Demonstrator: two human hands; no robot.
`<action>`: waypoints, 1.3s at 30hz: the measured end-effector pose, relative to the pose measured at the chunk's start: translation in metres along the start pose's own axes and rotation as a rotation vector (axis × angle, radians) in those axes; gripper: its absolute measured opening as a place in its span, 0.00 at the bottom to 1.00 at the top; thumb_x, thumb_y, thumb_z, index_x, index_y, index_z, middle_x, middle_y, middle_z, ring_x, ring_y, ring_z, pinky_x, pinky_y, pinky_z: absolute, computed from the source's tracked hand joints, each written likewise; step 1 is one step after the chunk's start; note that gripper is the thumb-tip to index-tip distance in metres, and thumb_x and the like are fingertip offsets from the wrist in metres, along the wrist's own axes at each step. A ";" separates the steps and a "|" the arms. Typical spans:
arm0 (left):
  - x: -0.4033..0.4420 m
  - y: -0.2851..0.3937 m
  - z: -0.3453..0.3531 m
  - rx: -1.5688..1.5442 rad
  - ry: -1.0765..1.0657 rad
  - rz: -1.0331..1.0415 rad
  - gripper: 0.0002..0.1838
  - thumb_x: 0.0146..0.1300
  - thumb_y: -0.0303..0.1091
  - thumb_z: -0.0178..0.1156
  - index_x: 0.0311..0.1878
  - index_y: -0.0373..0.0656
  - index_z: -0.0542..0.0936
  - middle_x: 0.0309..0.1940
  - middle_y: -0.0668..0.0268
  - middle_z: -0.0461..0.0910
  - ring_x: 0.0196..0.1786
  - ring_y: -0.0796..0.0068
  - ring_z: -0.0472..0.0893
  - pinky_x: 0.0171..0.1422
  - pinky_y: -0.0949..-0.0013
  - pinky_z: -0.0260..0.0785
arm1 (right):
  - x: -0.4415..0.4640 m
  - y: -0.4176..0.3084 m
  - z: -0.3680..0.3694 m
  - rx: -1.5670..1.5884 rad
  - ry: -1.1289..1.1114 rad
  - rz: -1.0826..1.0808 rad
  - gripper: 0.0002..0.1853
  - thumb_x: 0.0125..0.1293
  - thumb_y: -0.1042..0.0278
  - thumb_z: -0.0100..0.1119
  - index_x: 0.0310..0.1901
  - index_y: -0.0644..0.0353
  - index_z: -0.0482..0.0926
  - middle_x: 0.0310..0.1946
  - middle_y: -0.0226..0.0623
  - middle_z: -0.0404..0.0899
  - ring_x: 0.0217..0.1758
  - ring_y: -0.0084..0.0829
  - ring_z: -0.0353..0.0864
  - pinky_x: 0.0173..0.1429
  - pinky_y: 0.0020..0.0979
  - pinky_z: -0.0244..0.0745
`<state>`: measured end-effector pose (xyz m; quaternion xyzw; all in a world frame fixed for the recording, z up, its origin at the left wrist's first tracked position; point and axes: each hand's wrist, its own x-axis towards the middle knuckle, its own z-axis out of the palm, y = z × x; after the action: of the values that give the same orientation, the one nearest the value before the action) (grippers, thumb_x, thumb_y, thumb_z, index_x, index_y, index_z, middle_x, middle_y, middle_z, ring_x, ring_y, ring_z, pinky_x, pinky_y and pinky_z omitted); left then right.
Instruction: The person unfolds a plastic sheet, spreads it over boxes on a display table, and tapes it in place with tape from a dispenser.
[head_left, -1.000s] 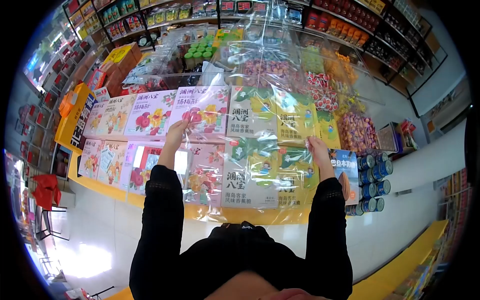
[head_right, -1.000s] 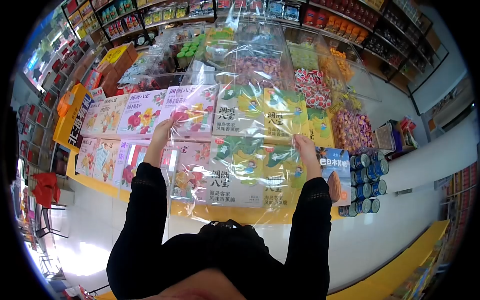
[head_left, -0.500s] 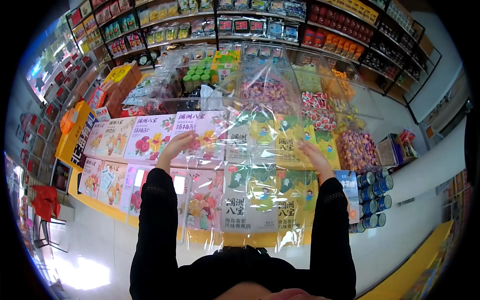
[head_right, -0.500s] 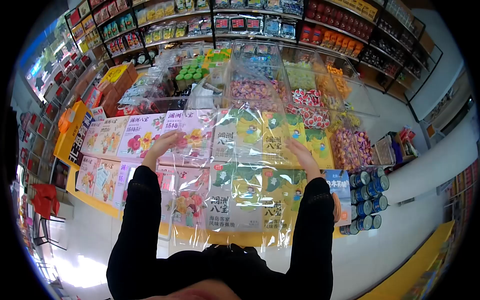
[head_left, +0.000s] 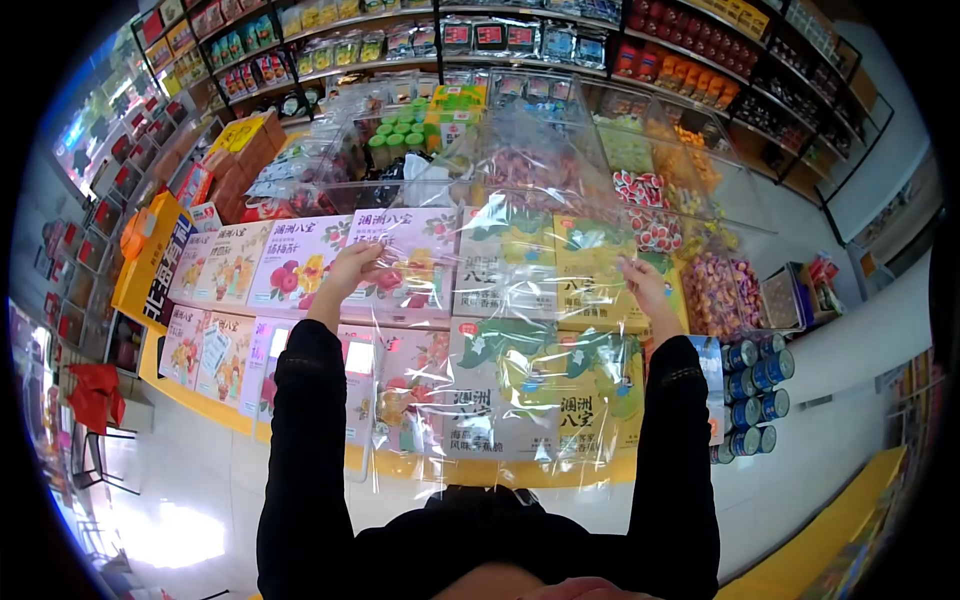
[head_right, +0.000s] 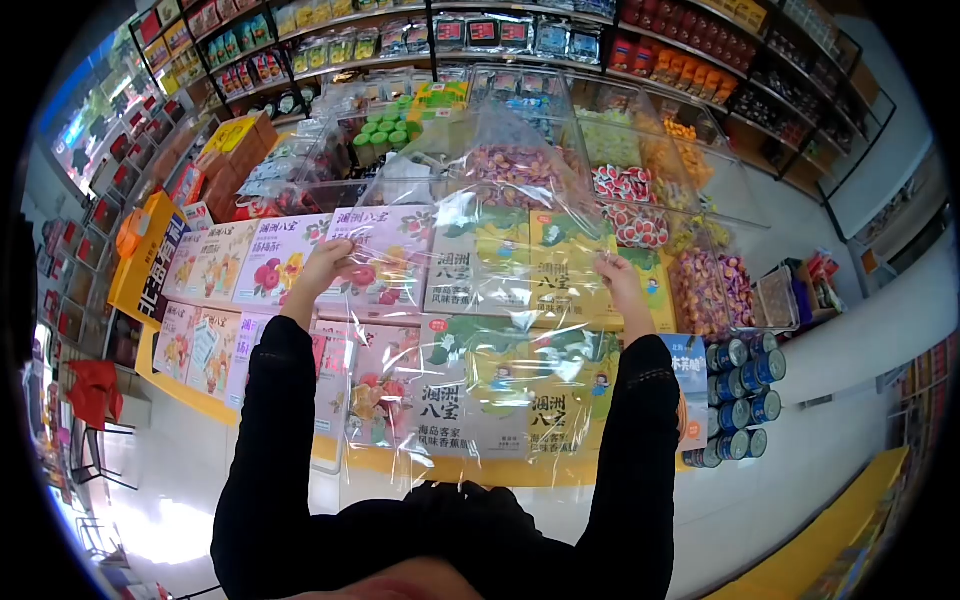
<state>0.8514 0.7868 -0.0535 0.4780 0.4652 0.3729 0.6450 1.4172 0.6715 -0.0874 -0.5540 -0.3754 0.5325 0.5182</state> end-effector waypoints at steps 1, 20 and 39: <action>-0.005 0.005 0.002 0.001 0.000 -0.001 0.17 0.58 0.39 0.55 0.46 0.39 0.73 0.36 0.68 0.76 0.35 0.79 0.75 0.39 0.73 0.70 | 0.000 0.001 -0.001 0.001 0.000 0.001 0.20 0.58 0.69 0.54 0.53 0.60 0.65 0.41 0.31 0.73 0.41 0.22 0.72 0.41 0.21 0.65; 0.022 0.056 0.045 0.159 0.113 0.190 0.13 0.58 0.42 0.55 0.36 0.41 0.79 0.27 0.72 0.77 0.30 0.85 0.73 0.33 0.81 0.63 | 0.021 -0.059 0.037 -0.185 0.091 -0.156 0.12 0.57 0.70 0.55 0.43 0.64 0.75 0.31 0.28 0.78 0.29 0.18 0.72 0.34 0.19 0.64; -0.189 0.167 0.059 0.246 -0.061 0.600 0.34 0.55 0.34 0.58 0.63 0.41 0.55 0.42 0.57 0.77 0.36 0.77 0.77 0.34 0.79 0.66 | -0.150 -0.191 0.049 0.080 0.032 -0.591 0.21 0.60 0.76 0.50 0.55 0.62 0.63 0.37 0.34 0.76 0.33 0.20 0.74 0.38 0.20 0.69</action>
<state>0.8471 0.6407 0.1603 0.6791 0.3258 0.4729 0.4572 1.3723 0.5695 0.1340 -0.4082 -0.4909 0.3644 0.6780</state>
